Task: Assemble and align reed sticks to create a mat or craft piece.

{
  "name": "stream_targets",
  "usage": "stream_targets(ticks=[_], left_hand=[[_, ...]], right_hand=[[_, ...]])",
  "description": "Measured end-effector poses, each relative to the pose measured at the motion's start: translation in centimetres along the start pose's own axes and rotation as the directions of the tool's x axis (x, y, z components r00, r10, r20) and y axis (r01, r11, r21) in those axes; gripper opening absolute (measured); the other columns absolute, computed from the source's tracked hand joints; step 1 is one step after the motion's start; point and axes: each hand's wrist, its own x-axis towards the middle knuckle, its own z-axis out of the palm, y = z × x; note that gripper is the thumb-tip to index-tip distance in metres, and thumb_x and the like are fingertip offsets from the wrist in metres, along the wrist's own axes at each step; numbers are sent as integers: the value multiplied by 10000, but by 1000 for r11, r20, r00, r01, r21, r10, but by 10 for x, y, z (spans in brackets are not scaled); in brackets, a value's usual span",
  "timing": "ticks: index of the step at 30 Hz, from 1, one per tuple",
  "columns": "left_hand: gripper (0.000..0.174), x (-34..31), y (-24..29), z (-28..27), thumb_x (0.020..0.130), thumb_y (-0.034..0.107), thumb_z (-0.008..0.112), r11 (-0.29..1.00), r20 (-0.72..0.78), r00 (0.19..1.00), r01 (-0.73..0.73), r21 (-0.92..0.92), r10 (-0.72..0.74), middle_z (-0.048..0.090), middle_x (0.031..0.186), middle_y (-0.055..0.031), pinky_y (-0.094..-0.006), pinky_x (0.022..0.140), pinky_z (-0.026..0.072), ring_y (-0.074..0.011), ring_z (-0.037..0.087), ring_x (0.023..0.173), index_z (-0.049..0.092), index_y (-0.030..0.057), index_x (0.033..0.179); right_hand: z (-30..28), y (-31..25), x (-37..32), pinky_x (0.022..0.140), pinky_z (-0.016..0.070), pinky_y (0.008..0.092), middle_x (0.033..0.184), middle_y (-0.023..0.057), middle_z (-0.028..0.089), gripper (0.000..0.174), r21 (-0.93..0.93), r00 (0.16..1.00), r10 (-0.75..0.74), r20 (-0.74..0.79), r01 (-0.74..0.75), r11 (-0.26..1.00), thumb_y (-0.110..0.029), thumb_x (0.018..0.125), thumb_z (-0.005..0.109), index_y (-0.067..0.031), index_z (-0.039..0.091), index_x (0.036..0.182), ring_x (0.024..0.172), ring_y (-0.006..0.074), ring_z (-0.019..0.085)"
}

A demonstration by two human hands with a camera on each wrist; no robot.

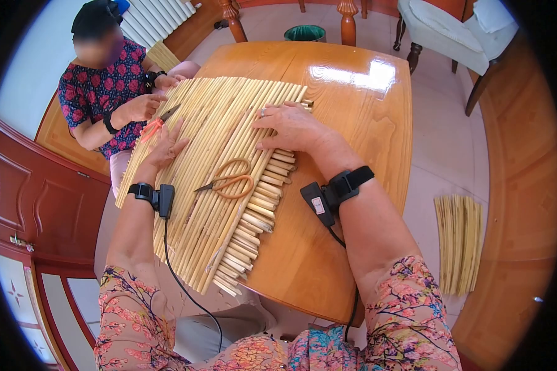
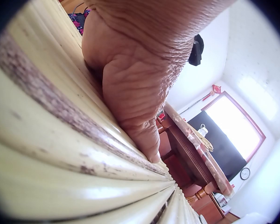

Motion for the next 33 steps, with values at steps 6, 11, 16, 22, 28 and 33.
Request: stream_targets(ticks=[6, 11, 16, 22, 28, 33], left_hand=[[768, -1, 2, -1, 786, 683, 404, 999, 10, 1000, 17, 37, -17, -6, 1445, -277, -656, 974, -6, -409, -59, 1345, 114, 348, 1413], [758, -1, 2, -2, 792, 674, 405, 999, 10, 1000, 11, 42, -11, -8, 1445, -276, -660, 972, -8, -409, -62, 1345, 119, 347, 1413], [754, -3, 4, -3, 797, 663, 412, 999, 8, 1000, 11, 31, -12, -8, 1444, -279, -669, 965, -10, -403, -55, 1348, 122, 343, 1414], [744, -1, 1, -1, 804, 650, 415, 999, -1, 1000, 3, 33, -3, -9, 1443, -281, -666, 966, -9, -406, -55, 1347, 123, 341, 1414], [804, 3, -5, 3, 752, 698, 447, 998, -12, 1000, -14, -56, 13, -31, 1449, -267, -678, 933, -87, -392, -112, 1344, 155, 340, 1410], [782, 0, 1, 0, 772, 687, 427, 1000, -4, 1000, -5, -12, 4, -19, 1448, -270, -668, 952, -50, -404, -81, 1344, 138, 342, 1412]], right_hand=[[-1, 0, 0, 1021, 259, 394, 1264, 140, 484, 480, 2, 1000, -25, 1, 25, 1000, -428, 737, 622, -171, 597, 1141, 1188, 311, 416], [-1, -2, -1, 1026, 254, 396, 1256, 139, 492, 481, 7, 1000, -19, -2, 19, 1000, -430, 736, 623, -171, 598, 1141, 1204, 303, 404], [-2, -3, -1, 1029, 250, 396, 1273, 141, 480, 487, 1, 1000, 13, 2, -13, 1000, -434, 733, 625, -171, 598, 1142, 1210, 301, 398], [-2, -1, 0, 1030, 250, 395, 1279, 141, 474, 486, 16, 1000, 8, 17, -8, 1000, -435, 730, 626, -170, 601, 1137, 1208, 307, 398], [0, -1, 0, 1020, 262, 391, 1271, 147, 476, 490, 7, 1000, 11, 1, -11, 1000, -431, 725, 630, -168, 602, 1137, 1180, 320, 420], [-3, -5, -2, 1018, 264, 392, 1267, 147, 480, 489, -2, 999, 34, 0, -34, 999, -436, 728, 626, -172, 601, 1139, 1179, 318, 422]])
